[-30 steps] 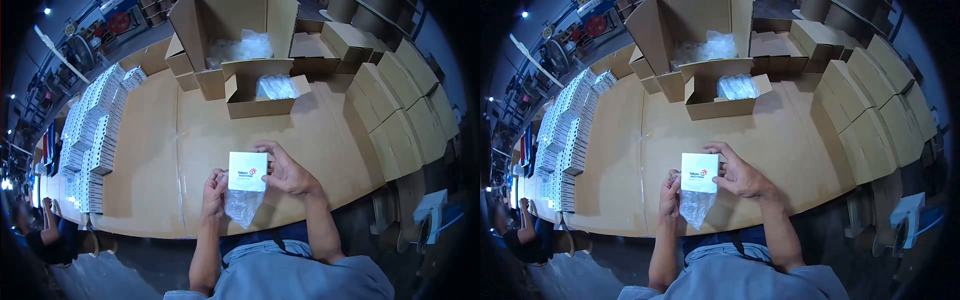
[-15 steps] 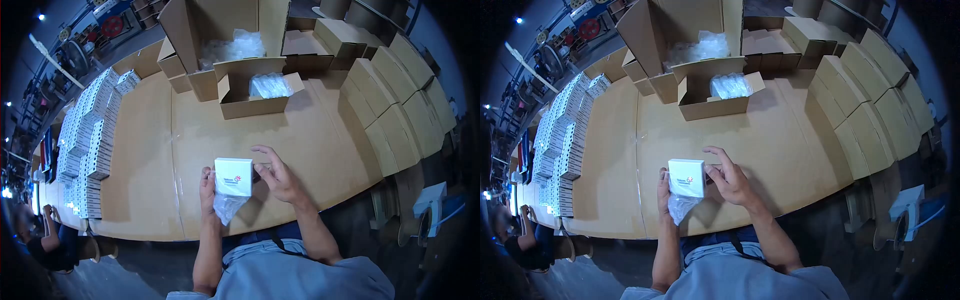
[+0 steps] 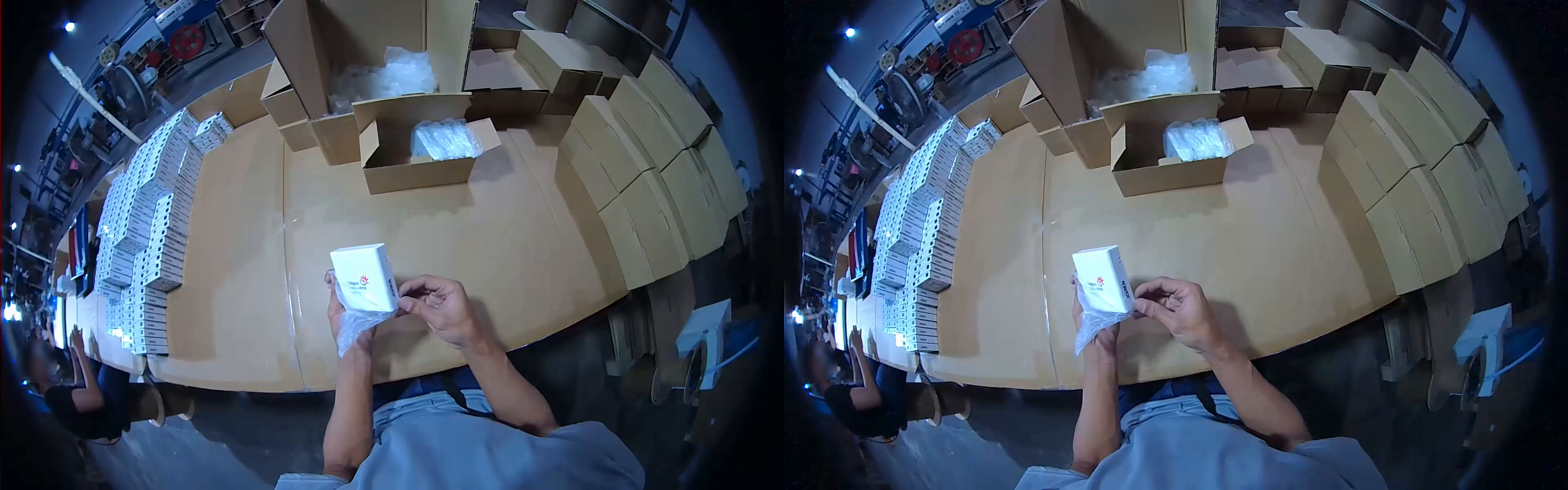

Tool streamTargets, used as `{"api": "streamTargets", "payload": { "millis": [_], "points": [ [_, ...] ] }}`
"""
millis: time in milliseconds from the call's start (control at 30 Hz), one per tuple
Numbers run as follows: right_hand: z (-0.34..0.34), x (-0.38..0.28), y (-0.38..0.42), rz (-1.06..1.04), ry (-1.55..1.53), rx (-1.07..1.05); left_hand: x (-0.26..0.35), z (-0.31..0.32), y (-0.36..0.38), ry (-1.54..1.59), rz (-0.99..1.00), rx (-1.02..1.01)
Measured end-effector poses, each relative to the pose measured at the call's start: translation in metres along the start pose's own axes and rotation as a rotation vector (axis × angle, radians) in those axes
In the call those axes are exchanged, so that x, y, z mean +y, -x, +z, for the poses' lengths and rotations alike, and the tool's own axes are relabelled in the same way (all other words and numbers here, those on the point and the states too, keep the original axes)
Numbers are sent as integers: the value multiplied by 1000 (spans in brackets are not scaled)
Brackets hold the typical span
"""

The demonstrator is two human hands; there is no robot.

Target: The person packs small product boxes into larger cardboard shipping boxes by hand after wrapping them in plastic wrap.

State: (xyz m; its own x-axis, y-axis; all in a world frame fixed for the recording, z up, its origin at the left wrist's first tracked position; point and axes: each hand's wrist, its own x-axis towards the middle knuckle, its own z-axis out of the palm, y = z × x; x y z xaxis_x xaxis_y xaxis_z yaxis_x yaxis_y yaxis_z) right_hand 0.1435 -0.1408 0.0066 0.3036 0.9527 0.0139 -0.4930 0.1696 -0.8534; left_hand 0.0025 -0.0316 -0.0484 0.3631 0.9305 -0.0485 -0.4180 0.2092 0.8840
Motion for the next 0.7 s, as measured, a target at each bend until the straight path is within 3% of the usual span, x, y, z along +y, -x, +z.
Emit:
{"api": "streamTargets", "payload": {
  "millis": [33, 133, 200, 333, 367, 467, 600, 633, 700],
  "points": [
    [0, 0, 0, 3, -24, -9, -1, -1, 0, -3, 5, 4],
    [4, -7, -1, -21, 32, -37, -2, 0, -3, 695, -218, -9],
    [4, -11, -3, -102, 107, -95, 7, 4, -2, 893, -234, -97],
    [-1, -26, -5, -178, 152, -205, 20, 0, -5, 709, -108, -256],
    [-5, -34, -7, -145, 305, -201, 25, 2, -10, 651, -9, -300],
    [-11, -41, -15, -208, 210, -312, 34, -2, -19, 556, 120, -376],
    [-20, -52, -18, -158, 301, -250, 41, -5, -15, 414, 193, -375],
    [-22, -51, -22, -276, 545, -257, 38, -8, -13, 371, 219, -361],
    [-21, -54, -19, -202, 415, -223, 42, 2, -9, 383, 267, -377]
  ]
}}
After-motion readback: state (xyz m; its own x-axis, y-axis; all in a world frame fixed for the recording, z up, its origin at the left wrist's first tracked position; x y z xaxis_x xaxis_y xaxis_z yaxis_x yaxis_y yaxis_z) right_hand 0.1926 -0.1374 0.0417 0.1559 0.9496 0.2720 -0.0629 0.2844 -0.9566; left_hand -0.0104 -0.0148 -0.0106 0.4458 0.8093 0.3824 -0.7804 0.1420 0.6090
